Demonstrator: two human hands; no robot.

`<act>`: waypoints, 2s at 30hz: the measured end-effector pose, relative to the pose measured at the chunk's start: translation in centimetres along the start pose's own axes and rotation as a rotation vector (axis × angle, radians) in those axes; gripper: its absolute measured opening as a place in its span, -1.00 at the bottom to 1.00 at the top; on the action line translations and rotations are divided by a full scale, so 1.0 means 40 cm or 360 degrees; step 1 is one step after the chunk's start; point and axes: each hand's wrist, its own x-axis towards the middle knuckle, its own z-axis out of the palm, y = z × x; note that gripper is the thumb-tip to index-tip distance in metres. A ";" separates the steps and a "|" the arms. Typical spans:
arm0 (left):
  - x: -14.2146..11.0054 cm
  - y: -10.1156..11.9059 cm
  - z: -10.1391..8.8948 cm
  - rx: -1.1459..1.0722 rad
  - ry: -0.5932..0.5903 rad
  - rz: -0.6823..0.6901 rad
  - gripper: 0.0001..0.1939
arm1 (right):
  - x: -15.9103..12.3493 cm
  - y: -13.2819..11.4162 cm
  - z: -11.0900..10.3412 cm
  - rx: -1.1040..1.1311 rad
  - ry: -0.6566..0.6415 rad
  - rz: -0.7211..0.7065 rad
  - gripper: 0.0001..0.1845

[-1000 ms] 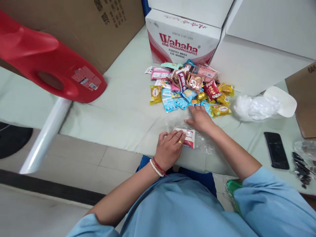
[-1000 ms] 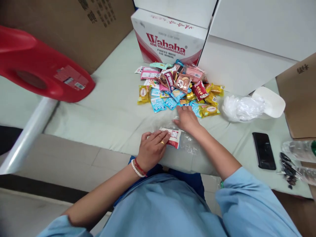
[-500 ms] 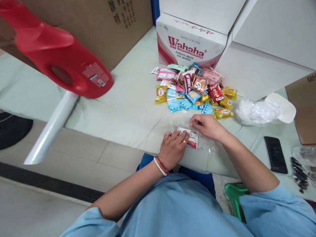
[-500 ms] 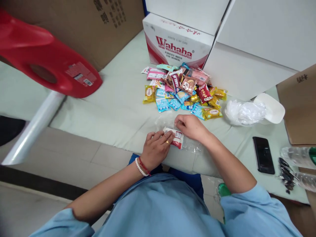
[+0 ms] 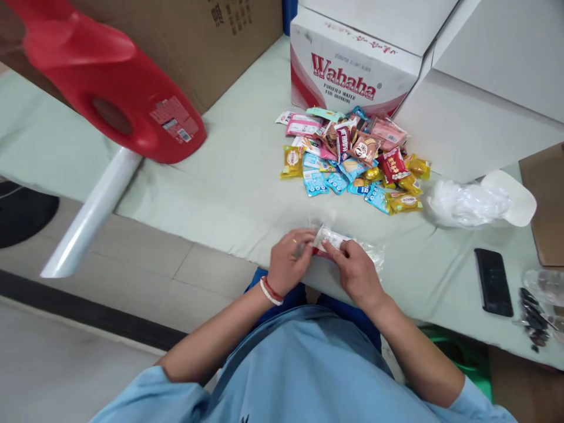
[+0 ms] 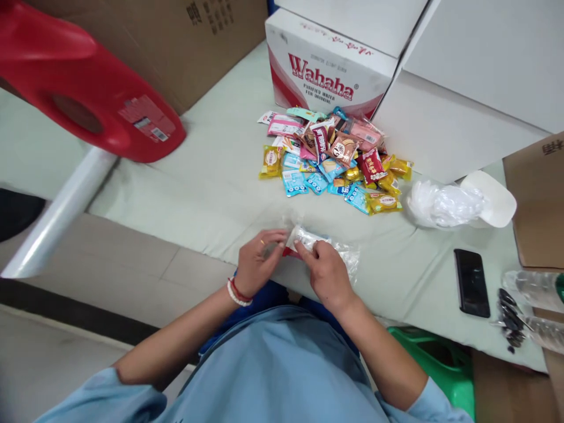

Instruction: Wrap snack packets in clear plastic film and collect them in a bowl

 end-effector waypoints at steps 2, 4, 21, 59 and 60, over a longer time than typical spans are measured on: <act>0.024 -0.019 -0.010 -0.0070 0.0188 -0.0269 -0.67 | -0.004 0.005 -0.004 -0.0041 -0.0027 -0.0004 -0.40; 0.057 -0.034 -0.013 -0.0201 0.0167 -0.0441 -0.30 | -0.002 0.007 -0.011 -0.0075 -0.0054 -0.0018 -0.39; 0.114 -0.124 -0.127 -0.0769 0.0262 -0.0833 -0.76 | 0.008 -0.010 -0.032 0.0019 -0.0075 0.0042 -0.50; 0.013 0.133 0.059 0.1254 -0.0572 0.0373 -0.75 | -0.009 0.223 -0.125 0.0774 0.0415 0.0764 -0.49; 0.007 0.134 0.064 0.1282 -0.0566 0.0420 -0.76 | -0.002 0.226 -0.106 0.0571 0.0427 0.0765 -0.45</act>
